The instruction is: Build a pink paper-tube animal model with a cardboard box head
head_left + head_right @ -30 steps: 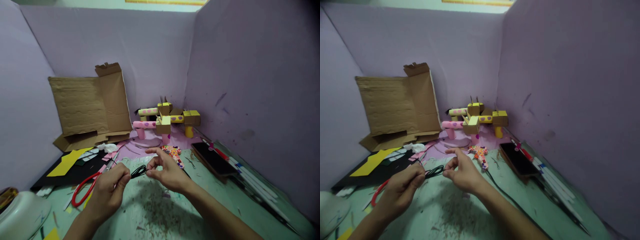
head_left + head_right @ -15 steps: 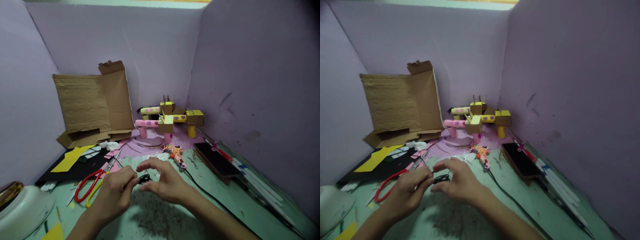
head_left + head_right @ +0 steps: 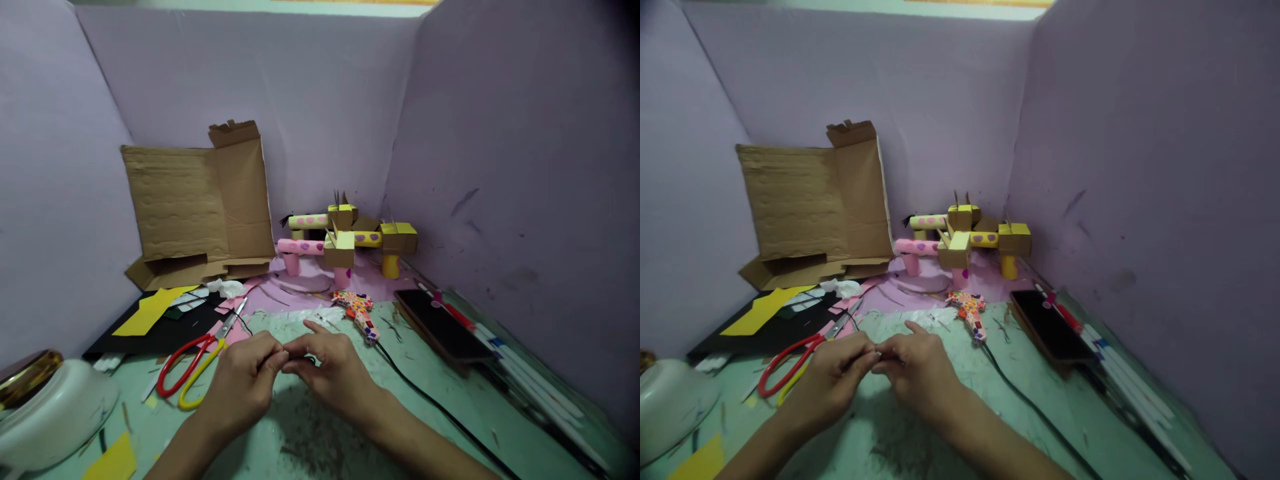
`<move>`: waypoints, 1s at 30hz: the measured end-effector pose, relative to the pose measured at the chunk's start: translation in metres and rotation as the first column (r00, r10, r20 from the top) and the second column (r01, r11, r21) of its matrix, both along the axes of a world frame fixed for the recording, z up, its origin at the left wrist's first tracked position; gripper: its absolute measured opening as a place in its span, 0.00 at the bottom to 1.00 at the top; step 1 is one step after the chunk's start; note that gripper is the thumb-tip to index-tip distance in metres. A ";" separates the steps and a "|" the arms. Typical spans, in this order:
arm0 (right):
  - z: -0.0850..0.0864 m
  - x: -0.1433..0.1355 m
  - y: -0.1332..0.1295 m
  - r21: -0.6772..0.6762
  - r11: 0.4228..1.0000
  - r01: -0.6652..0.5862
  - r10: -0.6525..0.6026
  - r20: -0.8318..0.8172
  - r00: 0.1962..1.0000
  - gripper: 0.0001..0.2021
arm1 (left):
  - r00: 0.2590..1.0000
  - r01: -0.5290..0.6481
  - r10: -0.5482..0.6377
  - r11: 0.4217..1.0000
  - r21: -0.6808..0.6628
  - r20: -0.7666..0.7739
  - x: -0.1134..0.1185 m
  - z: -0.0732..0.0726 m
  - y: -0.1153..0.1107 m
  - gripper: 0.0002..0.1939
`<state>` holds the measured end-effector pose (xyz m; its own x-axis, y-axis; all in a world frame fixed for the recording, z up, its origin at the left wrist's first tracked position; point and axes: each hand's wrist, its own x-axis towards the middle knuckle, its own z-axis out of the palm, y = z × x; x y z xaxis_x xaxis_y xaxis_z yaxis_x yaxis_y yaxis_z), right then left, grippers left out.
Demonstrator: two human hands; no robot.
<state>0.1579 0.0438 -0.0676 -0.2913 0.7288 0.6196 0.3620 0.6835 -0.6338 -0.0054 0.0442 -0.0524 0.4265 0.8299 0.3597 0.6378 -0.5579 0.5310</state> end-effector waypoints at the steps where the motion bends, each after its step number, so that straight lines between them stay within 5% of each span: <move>1: 0.000 0.000 0.000 -0.010 1.000 0.016 -0.016 -0.002 1.000 0.06 | 1.000 -0.009 0.009 1.000 -0.011 0.007 0.001 0.000 0.000 0.15; 9: 0.001 -0.002 -0.002 -0.080 0.994 0.077 -0.075 0.034 0.997 0.04 | 0.999 -0.053 0.053 0.999 -0.011 0.001 0.004 -0.006 0.002 0.16; 25: -0.015 -0.006 -0.001 0.264 0.953 0.150 -0.213 0.228 0.950 0.11 | 0.990 -0.139 0.138 0.988 -0.068 -0.020 0.009 -0.013 0.002 0.16; 30: -0.011 -0.005 -0.003 0.138 0.984 0.111 -0.137 0.192 0.972 0.10 | 0.993 -0.115 0.115 0.992 -0.056 0.004 0.009 -0.011 0.001 0.17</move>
